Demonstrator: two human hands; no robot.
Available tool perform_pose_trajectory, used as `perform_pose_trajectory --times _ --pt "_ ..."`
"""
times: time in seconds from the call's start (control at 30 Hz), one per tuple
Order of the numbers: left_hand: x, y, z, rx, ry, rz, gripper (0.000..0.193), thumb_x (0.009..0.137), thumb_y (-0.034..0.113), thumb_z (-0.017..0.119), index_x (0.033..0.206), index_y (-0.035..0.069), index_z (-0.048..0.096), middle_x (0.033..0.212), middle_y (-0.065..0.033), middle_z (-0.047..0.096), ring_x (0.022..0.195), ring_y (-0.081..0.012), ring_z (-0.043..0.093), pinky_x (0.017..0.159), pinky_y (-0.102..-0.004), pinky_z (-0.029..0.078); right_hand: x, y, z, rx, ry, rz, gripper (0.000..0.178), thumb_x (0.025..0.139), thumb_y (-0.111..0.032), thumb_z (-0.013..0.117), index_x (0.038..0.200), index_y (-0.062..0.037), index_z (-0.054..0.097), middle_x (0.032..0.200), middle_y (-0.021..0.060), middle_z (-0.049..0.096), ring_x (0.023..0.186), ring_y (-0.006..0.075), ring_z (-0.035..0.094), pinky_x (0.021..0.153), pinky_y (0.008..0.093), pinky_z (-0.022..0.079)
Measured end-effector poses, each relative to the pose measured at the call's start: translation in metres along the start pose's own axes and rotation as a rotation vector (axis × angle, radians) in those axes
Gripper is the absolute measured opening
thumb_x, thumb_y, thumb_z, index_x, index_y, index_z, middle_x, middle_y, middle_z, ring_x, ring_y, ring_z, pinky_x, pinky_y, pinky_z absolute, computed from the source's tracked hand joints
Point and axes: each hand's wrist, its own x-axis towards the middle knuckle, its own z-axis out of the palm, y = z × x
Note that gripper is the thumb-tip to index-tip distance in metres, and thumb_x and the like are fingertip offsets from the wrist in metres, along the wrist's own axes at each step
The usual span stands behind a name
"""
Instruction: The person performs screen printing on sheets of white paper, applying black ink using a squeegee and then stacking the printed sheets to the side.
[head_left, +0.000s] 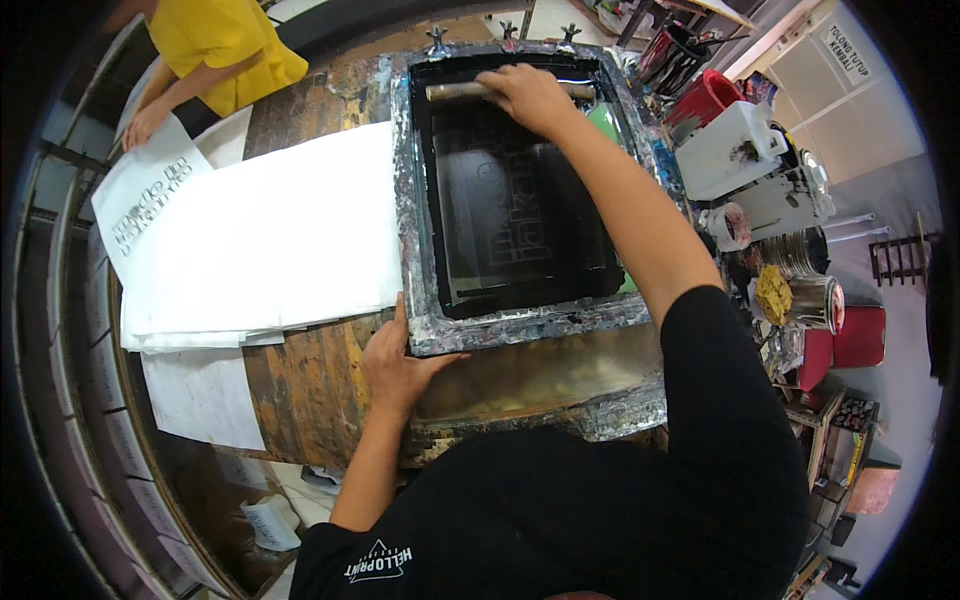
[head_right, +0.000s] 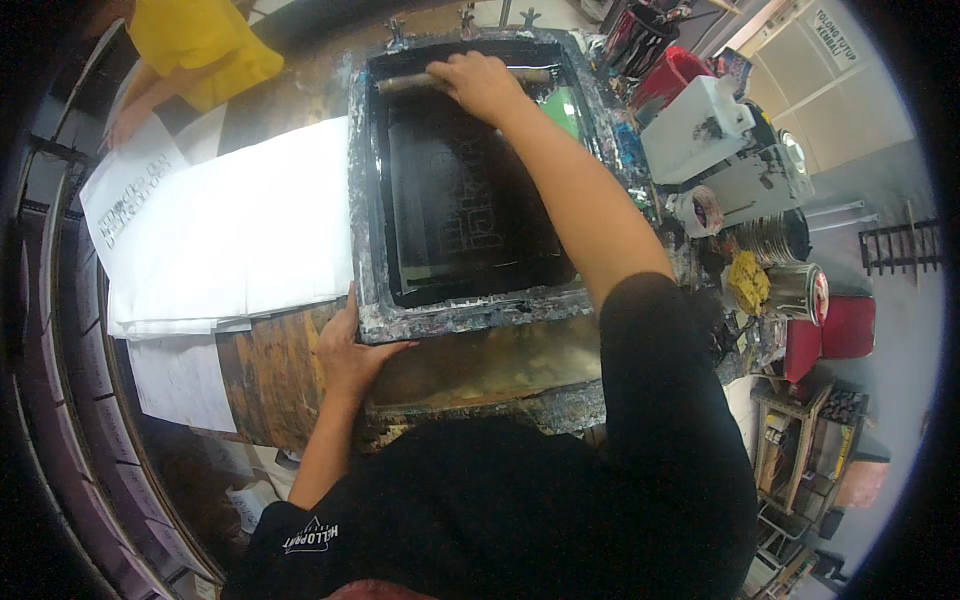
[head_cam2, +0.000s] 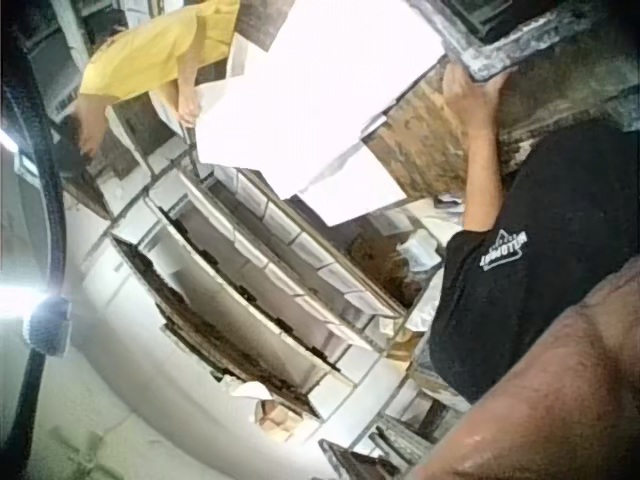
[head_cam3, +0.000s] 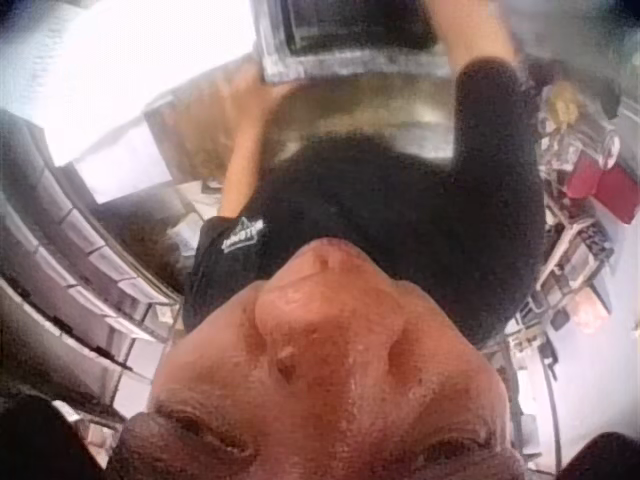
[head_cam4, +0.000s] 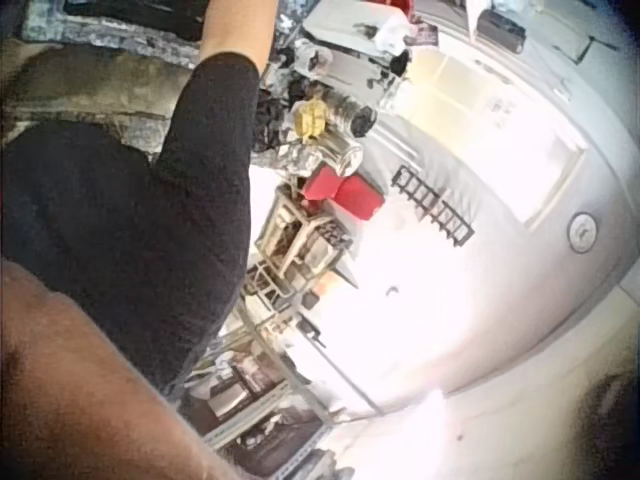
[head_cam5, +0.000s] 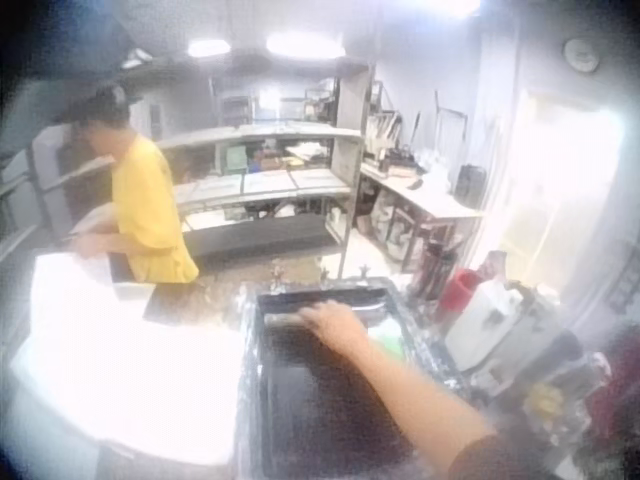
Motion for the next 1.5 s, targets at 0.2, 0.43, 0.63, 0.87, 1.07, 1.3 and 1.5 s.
perform_pose_trajectory --times 0.2,0.43,0.63,0.87,1.07,1.3,1.5 --pt "0.000 0.002 -0.001 0.012 -0.023 -0.018 0.125 0.060 0.064 0.097 0.155 -0.004 0.054 0.076 -0.0079 0.062 0.069 -0.0255 0.064 0.064 -0.0407 0.052 -0.038 -0.030 0.015 -0.049 0.052 -0.004 0.039 0.095 -0.050 0.072 0.112 -0.0149 0.073 0.102 0.0086 0.072 0.099 0.0313 0.071 0.077 0.0473 0.060" --pt "-0.003 0.005 -0.004 -0.036 -0.047 -0.067 0.123 0.059 0.057 0.099 0.156 -0.003 0.054 0.098 -0.0140 0.075 0.089 -0.0309 0.074 0.080 -0.0426 0.058 -0.191 -0.141 -0.070 0.096 -0.112 0.023 0.040 0.087 -0.035 0.082 0.119 -0.0137 0.069 0.105 0.0062 0.069 0.097 0.0302 0.067 0.079 0.0449 0.058" --pt "0.004 0.020 -0.013 -0.118 -0.003 -0.094 0.122 0.059 0.058 0.100 0.154 -0.002 0.056 0.101 -0.0144 0.078 0.092 -0.0299 0.076 0.086 -0.0408 0.060 -0.200 -0.179 -0.137 0.139 -0.245 0.094 0.038 0.091 -0.038 0.079 0.114 -0.0097 0.068 0.104 0.0098 0.065 0.096 0.0303 0.067 0.077 0.0460 0.059" --pt "0.032 0.055 -0.043 -0.900 0.238 -0.191 0.117 0.068 0.033 0.105 0.159 -0.010 0.044 0.128 -0.0196 0.076 0.111 -0.0188 0.072 0.099 -0.0342 0.057 -0.182 -0.194 -0.201 -0.030 0.039 0.034 0.036 0.094 -0.038 0.074 0.113 -0.0079 0.066 0.104 0.0099 0.064 0.102 0.0328 0.062 0.097 0.0517 0.046" --pt "0.086 0.016 -0.032 -0.105 0.164 -0.133 0.068 0.099 0.029 0.079 0.147 -0.011 0.051 0.123 -0.0287 0.062 0.103 -0.0382 0.065 0.086 -0.0468 0.053 -0.086 -0.168 -0.267 -0.231 0.365 -0.031 0.037 0.092 -0.051 0.073 0.091 -0.0143 0.066 0.084 0.0043 0.067 0.084 0.0283 0.066 0.082 0.0490 0.039" --pt "0.104 0.012 -0.014 -0.241 0.078 -0.277 0.044 0.100 0.016 0.074 0.136 -0.007 0.061 0.092 -0.0165 0.071 0.083 -0.0278 0.069 0.076 -0.0399 0.055 -0.031 -0.154 -0.288 -0.176 0.433 0.001 0.057 0.105 -0.057 0.057 0.081 -0.0074 0.070 0.066 0.0051 0.065 0.058 0.0172 0.055 0.059 0.0333 0.042" --pt "0.145 -0.057 -0.087 -0.576 0.136 -0.419 0.063 0.096 0.017 0.081 0.149 -0.003 0.054 0.081 -0.0081 0.074 0.070 -0.0135 0.066 0.066 -0.0307 0.054 -0.017 -0.155 -0.304 0.107 0.187 0.184 0.051 0.106 -0.049 0.058 0.075 -0.0097 0.068 0.060 0.0034 0.062 0.053 0.0168 0.051 0.066 0.0364 0.045"
